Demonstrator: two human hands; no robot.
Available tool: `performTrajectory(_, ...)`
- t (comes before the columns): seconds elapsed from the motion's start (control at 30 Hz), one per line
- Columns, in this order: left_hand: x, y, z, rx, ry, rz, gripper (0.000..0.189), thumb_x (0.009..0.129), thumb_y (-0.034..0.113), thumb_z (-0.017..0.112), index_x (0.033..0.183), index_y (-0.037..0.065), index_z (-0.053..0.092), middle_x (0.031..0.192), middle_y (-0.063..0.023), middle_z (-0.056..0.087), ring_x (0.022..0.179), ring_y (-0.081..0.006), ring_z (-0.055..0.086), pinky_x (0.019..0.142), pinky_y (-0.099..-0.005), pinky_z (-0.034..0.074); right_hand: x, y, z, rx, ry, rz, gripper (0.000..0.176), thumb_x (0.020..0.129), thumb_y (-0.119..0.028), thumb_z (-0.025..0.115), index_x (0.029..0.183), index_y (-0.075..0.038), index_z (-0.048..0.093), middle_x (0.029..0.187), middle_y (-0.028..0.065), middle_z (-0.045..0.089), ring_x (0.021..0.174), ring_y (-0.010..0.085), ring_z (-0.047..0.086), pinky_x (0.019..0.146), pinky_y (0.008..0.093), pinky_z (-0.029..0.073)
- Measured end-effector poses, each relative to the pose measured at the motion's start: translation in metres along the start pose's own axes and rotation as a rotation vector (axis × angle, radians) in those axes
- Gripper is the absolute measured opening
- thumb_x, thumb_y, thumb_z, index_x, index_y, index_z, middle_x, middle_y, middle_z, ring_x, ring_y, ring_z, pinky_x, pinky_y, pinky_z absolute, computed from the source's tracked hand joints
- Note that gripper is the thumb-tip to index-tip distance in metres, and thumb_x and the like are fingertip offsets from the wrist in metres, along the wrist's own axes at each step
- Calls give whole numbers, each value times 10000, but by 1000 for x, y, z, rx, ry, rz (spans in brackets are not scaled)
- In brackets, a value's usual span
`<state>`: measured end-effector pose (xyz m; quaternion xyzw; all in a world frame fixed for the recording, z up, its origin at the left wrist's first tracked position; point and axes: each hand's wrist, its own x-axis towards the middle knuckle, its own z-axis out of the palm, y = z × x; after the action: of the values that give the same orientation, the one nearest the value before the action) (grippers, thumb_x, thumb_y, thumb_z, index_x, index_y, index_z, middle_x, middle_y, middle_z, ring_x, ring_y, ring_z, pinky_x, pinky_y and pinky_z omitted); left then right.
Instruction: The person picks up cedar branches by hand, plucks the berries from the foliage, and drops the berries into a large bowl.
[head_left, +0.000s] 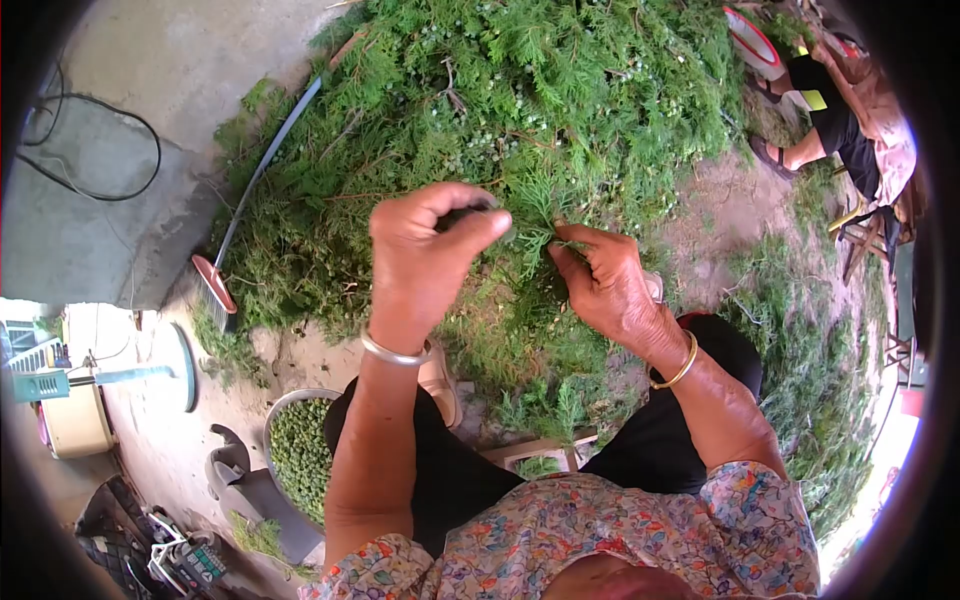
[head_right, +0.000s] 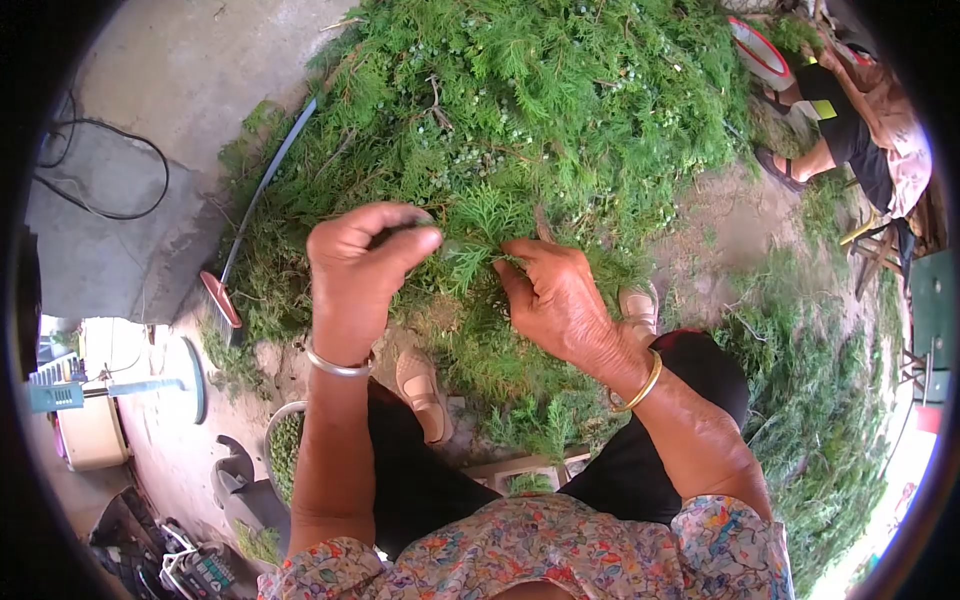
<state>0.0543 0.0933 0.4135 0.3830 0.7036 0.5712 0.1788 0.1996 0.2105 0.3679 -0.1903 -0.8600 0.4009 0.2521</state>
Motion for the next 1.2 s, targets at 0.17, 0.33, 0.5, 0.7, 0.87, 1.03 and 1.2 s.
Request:
performTrajectory(0.17,-1,-19,14,226,-53,105,128,705,8,671,817,-44,635,666,-59,630,576,-94,560,548,-243,456,2,1,3,35,10,-72,122,765,-4,589,857,77,591,763,226,599,619,380,585,531,377,455)
performTrajectory(0.33,0,-10,8,168,-93,-33,77,752,18,629,781,-52,616,639,-61,597,522,-69,503,447,-217,390,5,-4,0,43,-24,-28,106,775,-6,586,850,70,584,720,226,583,553,350,574,498,361,436)
performTrajectory(0.5,6,-13,-10,-983,-22,-299,74,825,56,567,836,-14,589,670,-78,568,472,-60,460,364,-184,364,8,-14,-4,59,-54,158,88,794,-23,583,819,61,575,629,216,541,472,299,505,475,351,405)
performTrajectory(0.7,13,-17,-32,-1221,-190,-143,264,903,245,523,893,-15,568,756,-134,587,544,-93,537,358,-180,410,23,12,4,-5,241,189,207,858,-110,572,736,56,546,545,115,449,519,131,376,493,322,355)
performTrajectory(0.87,-3,2,17,-598,-271,-126,117,807,119,641,791,8,608,689,-104,612,516,-123,558,423,-219,433,26,23,19,202,164,300,301,832,-177,607,660,52,517,537,195,472,466,280,393,487,377,367)
performTrajectory(1.03,-11,-18,41,399,-144,326,97,726,35,673,803,-8,633,640,-33,611,519,-103,544,476,-241,420,35,9,5,64,99,212,389,836,-235,607,609,53,477,514,205,409,478,296,318,493,397,349)
performTrajectory(1.2,-12,2,31,-46,-169,-7,81,744,44,642,797,-15,629,677,-40,620,544,-112,559,484,-244,426,35,10,5,226,146,237,402,861,-210,586,587,38,429,490,105,316,485,170,283,461,353,297)
